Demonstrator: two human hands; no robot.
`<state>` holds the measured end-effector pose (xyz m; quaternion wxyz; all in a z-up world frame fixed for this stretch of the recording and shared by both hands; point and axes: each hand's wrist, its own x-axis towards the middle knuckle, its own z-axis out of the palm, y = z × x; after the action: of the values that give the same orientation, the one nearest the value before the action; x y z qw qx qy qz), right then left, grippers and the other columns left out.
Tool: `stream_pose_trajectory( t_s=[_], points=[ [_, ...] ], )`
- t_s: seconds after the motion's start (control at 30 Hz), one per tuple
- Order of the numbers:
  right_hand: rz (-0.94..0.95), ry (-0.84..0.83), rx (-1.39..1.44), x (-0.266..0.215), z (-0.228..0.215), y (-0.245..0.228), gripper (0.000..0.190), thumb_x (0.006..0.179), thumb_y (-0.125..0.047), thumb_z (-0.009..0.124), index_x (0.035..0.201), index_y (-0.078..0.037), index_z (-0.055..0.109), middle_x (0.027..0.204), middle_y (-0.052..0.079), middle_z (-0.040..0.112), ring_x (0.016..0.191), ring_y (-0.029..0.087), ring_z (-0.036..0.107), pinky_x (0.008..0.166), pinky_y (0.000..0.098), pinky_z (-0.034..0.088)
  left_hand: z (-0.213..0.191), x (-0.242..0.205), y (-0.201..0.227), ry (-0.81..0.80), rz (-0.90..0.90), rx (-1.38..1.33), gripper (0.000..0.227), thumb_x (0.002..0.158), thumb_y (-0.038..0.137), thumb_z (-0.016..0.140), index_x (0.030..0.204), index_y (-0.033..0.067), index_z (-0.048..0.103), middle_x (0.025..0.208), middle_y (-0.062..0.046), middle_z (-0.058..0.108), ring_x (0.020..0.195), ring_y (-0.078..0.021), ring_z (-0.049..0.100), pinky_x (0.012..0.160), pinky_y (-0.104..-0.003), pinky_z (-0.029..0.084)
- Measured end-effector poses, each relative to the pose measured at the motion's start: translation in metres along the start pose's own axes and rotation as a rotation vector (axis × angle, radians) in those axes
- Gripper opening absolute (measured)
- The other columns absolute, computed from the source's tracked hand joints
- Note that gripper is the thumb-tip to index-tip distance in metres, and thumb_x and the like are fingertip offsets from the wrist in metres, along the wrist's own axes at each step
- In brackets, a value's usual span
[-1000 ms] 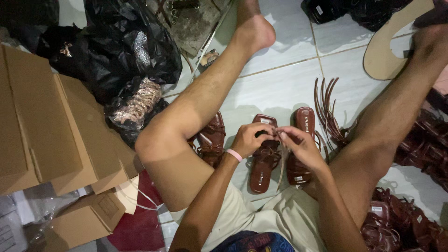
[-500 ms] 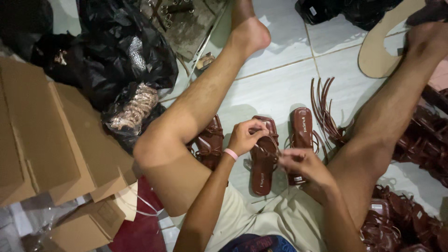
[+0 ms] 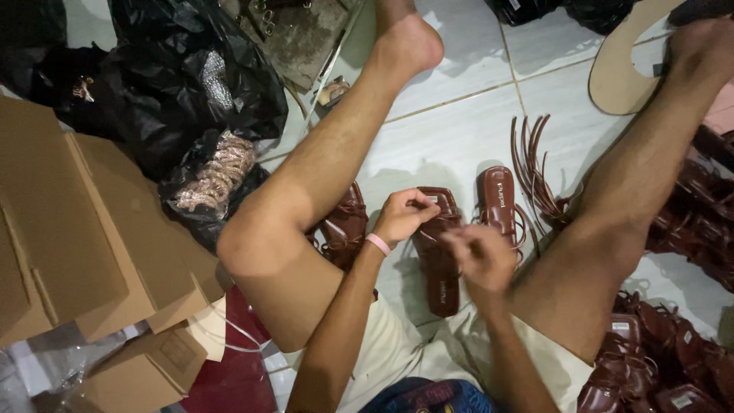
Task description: The person sits on the floor and weaves thin brown straps through the slots of a brown sandal sole. They pull the straps tight and adjust the weave pattern on the upper part of the sandal. The person handles multiple sandals and loose straps during the process.
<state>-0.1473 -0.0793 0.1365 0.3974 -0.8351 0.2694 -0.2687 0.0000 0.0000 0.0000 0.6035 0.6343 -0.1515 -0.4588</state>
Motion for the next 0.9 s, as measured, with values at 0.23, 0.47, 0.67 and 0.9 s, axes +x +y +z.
stream_pose_trajectory(
  t_s=[0.23, 0.47, 0.67, 0.9],
  points=[
    [-0.511, -0.080, -0.280, -0.008, 0.031, 0.010, 0.019, 0.077, 0.001, 0.079, 0.094, -0.001, 0.072, 0.098, 0.007, 0.071, 0.093, 0.025, 0.071, 0.081, 0.0420, 0.054, 0.000, 0.005, -0.019, -0.021, -0.034, -0.209, 0.009, 0.089, 0.004, 0.079, 0.094, 0.0004, 0.071, 0.086, -0.006, 0.074, 0.074, -0.0087, 0.067, 0.066, -0.025, 0.054],
    [-0.577, -0.020, -0.183, -0.010, 0.034, 0.013, 0.018, 0.083, -0.002, 0.081, 0.098, -0.003, 0.073, 0.102, 0.007, 0.072, 0.093, 0.023, 0.069, 0.082, 0.0375, 0.052, -0.001, 0.003, -0.017, -0.025, -0.031, -0.260, 0.009, 0.089, 0.001, 0.078, 0.093, -0.0011, 0.071, 0.088, -0.008, 0.074, 0.077, -0.0107, 0.068, 0.069, -0.025, 0.056],
    [-0.604, -0.030, -0.235, -0.016, 0.035, 0.018, 0.021, 0.083, 0.000, 0.079, 0.103, -0.005, 0.073, 0.107, 0.006, 0.071, 0.099, 0.023, 0.070, 0.084, 0.0391, 0.050, 0.002, 0.000, -0.018, -0.019, 0.021, -0.324, 0.009, 0.087, -0.001, 0.078, 0.092, -0.0010, 0.069, 0.093, -0.010, 0.075, 0.084, -0.0132, 0.071, 0.077, -0.027, 0.059],
    [-0.635, -0.068, -0.234, -0.014, 0.034, 0.018, 0.023, 0.081, -0.001, 0.076, 0.104, -0.005, 0.074, 0.107, 0.005, 0.072, 0.104, 0.021, 0.070, 0.087, 0.0390, 0.049, 0.002, -0.005, -0.005, -0.013, 0.046, -0.232, 0.012, 0.086, -0.002, 0.079, 0.091, -0.0013, 0.069, 0.093, -0.010, 0.075, 0.085, -0.0134, 0.070, 0.078, -0.027, 0.059]
  ],
)
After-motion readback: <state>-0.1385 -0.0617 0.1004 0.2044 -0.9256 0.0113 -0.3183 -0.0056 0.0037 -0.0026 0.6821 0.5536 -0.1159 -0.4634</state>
